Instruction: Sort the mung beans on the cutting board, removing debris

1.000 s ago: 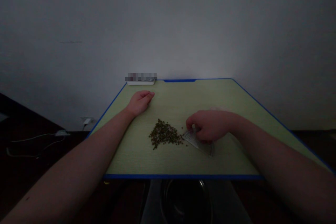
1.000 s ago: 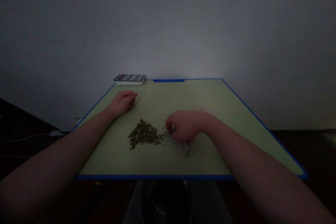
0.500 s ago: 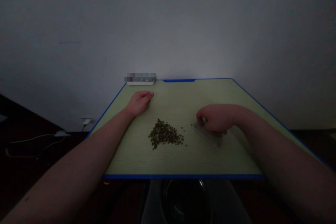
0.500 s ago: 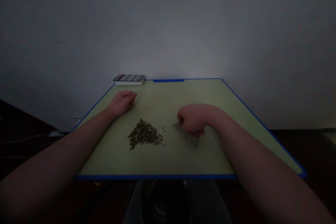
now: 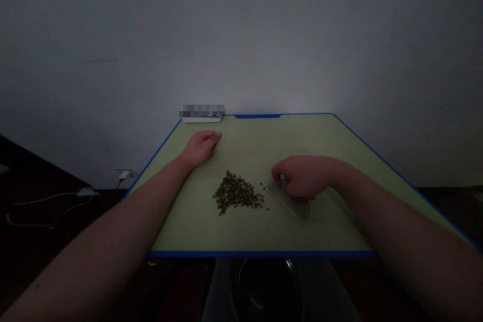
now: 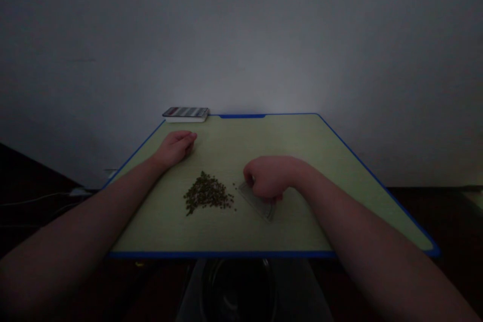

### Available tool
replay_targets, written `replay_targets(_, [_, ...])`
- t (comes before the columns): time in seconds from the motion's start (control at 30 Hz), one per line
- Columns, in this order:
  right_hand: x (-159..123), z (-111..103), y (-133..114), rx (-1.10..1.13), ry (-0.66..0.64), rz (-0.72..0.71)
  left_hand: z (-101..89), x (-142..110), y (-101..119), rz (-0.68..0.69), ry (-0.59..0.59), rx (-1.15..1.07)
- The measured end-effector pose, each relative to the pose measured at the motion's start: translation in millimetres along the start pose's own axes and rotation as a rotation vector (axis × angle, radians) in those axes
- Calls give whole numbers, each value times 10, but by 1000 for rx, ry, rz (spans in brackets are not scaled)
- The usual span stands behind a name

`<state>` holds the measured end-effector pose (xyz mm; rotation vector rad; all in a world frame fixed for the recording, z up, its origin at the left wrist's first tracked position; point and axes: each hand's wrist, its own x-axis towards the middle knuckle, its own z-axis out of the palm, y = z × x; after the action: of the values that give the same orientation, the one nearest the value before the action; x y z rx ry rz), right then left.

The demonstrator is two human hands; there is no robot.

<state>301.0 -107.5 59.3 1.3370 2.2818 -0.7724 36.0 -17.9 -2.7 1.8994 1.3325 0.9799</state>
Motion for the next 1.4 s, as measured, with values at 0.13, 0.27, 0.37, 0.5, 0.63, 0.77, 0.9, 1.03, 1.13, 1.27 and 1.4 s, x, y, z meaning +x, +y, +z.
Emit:
replay_targets(0.13, [5, -10, -12, 25, 4, 85, 3, 4, -20, -20, 3, -11])
replay_targets(0.27, [-3, -32, 46, -2, -12, 119, 7, 2, -18, -29, 3, -34])
replay_targets(0.37, [-12, -41, 98, -16, -41, 140, 7, -2, -4, -29, -1, -35])
replay_targets(0.5, [-38, -48, 171, -5, -91, 156, 11, -4, 8, -19, 0, -42])
replay_targets(0.63, [-66, -56, 243, 11, -119, 171, 16, 1, -4, -24, 2, -46])
replay_targets(0.77, [-80, -63, 285, 22, -132, 185, 12, 0, -6, -9, 8, -17])
replay_targets(0.9, [-75, -76, 329, 15, -135, 202, 9, -9, 9, -17, 6, -6])
replay_targets(1.03, [-54, -100, 411, -7, -67, 199, 10, -12, 6, -24, 1, -33])
replay_targets(1.13, [-37, -110, 465, -32, -17, 147, 12, -9, -5, -15, -7, -47])
replay_targets(1.27, [-35, -107, 457, -46, 43, 41, 14, -11, 0, -25, -7, -39])
replay_targets(1.4, [-59, -105, 368, -94, 45, -17, 12, -19, 37, -29, -3, -37])
